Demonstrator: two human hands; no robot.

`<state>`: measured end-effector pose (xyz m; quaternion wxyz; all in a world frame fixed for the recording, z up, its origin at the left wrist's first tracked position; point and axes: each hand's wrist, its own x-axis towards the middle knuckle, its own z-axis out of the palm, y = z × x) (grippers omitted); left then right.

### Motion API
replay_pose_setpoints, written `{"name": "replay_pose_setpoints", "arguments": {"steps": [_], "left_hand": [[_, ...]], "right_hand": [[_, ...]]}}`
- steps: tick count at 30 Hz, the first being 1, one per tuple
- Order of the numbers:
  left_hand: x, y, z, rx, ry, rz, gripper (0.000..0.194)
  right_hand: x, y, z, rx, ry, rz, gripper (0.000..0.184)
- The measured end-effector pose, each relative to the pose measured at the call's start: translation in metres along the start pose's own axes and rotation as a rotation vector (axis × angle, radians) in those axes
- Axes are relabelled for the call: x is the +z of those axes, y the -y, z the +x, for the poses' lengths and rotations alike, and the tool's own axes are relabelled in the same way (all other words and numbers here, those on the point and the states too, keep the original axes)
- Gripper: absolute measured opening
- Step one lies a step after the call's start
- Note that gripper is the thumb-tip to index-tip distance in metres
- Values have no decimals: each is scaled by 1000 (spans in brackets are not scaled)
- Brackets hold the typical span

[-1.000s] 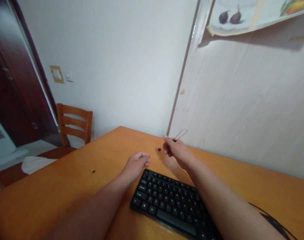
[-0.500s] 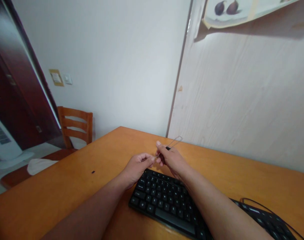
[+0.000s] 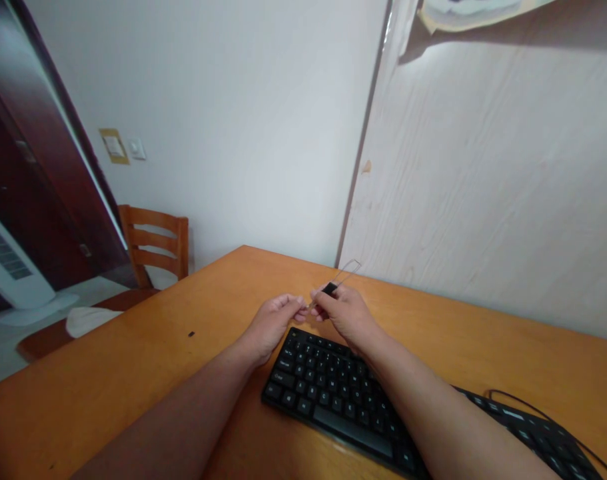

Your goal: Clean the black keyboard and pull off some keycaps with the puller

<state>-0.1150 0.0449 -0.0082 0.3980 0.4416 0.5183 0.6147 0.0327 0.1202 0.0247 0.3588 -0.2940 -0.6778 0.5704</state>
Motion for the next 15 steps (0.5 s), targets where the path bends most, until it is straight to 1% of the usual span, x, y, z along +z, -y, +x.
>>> {"name": "replay_pose_setpoints", "arguments": {"steps": [3,5,9,15], "left_hand": [[-1,5,2,-18,-45,14,34],[-1,8,3,-23,-45,24,33],[0,10,5,-19,-17,41,30],[1,8,4,-19,-19,36,29]], "right_hand": [[-2,4,-3,-21,45,-171,31],[-2,5,-6,-13,94,-249,28],[-1,4,-11,19,172,-307,24],[0,5,-14,140,208,-358,22]]}}
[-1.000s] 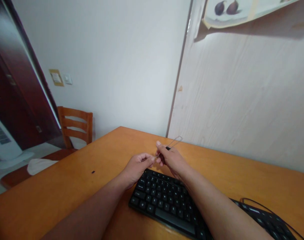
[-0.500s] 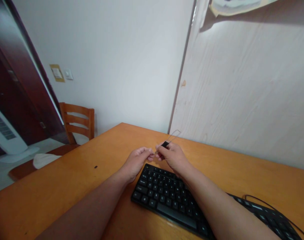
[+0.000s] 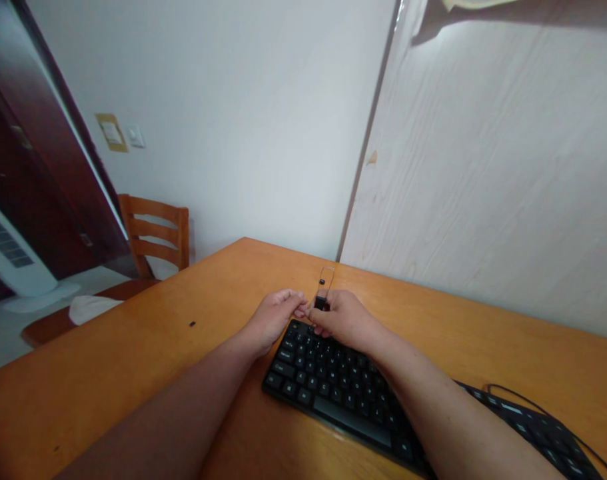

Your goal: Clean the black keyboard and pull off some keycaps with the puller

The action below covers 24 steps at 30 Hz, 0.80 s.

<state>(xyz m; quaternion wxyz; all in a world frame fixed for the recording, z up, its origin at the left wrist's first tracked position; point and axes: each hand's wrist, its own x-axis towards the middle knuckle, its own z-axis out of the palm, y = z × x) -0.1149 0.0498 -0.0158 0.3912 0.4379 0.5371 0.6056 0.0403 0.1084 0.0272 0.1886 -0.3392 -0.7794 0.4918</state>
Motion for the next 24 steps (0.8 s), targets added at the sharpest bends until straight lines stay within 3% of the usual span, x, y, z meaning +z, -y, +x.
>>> {"name": "replay_pose_setpoints", "arguments": {"steps": [6,13,24], "left_hand": [[0,2,0,-25,-6,0,26],[0,2,1,-31,6,6,27],[-2,6,3,-33,27,22,29]], "right_hand": [[-2,-2,0,8,28,-42,20],[-6,2,-3,-165,54,-128,25],[-7,-3,-3,-38,113,-200,23]]}}
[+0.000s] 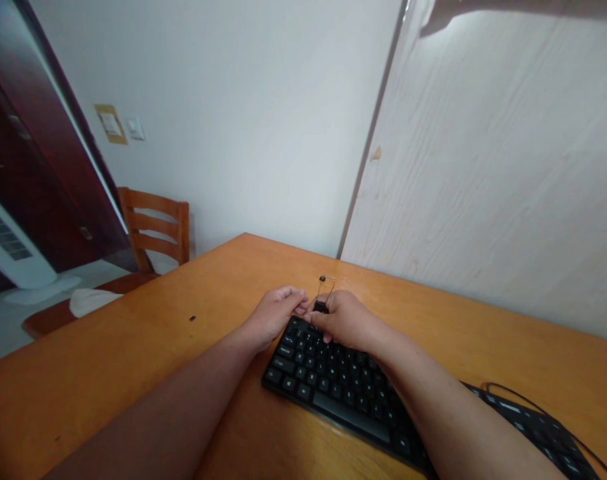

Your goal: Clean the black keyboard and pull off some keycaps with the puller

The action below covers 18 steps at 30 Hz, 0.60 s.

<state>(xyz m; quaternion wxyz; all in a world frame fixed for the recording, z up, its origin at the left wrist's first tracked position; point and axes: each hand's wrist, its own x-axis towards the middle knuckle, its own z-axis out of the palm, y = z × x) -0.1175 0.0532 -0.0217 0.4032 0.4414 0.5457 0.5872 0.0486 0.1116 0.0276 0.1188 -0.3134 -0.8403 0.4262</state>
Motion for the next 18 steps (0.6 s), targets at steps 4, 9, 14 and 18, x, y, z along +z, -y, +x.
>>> {"name": "replay_pose_setpoints", "arguments": {"steps": [4,9,14,18], "left_hand": [[1,-2,-1,-9,7,-2,28],[1,-1,-1,-15,6,-21,27],[0,1,0,-26,17,-3,28],[1,-3,-4,-28,7,5,26]], "right_hand": [[0,3,-1,3,43,-31,24],[1,2,1,37,56,-16,25],[2,-1,2,52,57,30,33],[1,0,2,78,58,83,39]]}}
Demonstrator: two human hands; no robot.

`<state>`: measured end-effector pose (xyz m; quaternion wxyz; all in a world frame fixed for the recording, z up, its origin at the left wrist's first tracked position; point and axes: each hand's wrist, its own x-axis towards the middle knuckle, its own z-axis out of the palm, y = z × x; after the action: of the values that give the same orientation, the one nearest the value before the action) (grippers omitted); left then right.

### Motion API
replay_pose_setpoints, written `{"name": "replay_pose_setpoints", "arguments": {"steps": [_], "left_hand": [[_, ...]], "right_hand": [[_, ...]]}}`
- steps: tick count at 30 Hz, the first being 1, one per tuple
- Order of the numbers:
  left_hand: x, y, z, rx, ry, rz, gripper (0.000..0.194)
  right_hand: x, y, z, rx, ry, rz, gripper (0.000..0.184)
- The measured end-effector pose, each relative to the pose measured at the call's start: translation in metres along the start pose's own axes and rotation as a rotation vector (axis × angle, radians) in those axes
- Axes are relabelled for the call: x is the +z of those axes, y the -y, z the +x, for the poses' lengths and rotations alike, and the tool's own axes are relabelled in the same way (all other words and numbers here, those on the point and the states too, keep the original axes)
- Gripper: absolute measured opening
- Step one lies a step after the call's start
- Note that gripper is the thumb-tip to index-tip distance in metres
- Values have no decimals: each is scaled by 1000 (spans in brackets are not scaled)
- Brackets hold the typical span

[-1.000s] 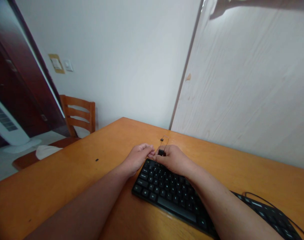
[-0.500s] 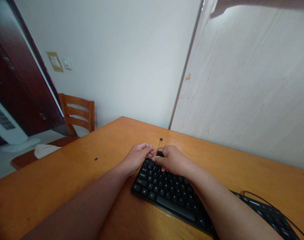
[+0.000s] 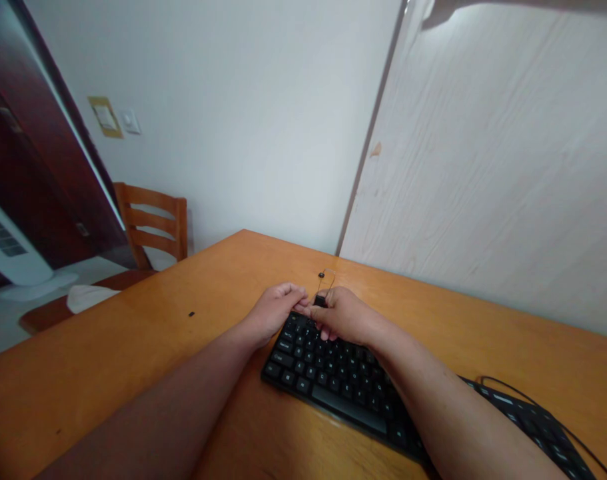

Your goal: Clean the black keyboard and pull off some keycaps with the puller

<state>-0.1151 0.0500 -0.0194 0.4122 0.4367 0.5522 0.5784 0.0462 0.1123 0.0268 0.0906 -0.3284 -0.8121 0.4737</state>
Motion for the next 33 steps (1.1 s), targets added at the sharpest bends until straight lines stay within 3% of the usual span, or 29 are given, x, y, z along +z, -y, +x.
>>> {"name": "replay_pose_setpoints", "arguments": {"steps": [10,22,33], "left_hand": [[0,1,2,36,28,53,23],[0,4,1,28,30,88,21],[-3,7,2,40,39,143,18]], "right_hand": [[1,-3,-1,-50,9,-104,35],[-7,-9,1,-42,77,48,40],[9,-8,5,-33,-127,131,39]]}}
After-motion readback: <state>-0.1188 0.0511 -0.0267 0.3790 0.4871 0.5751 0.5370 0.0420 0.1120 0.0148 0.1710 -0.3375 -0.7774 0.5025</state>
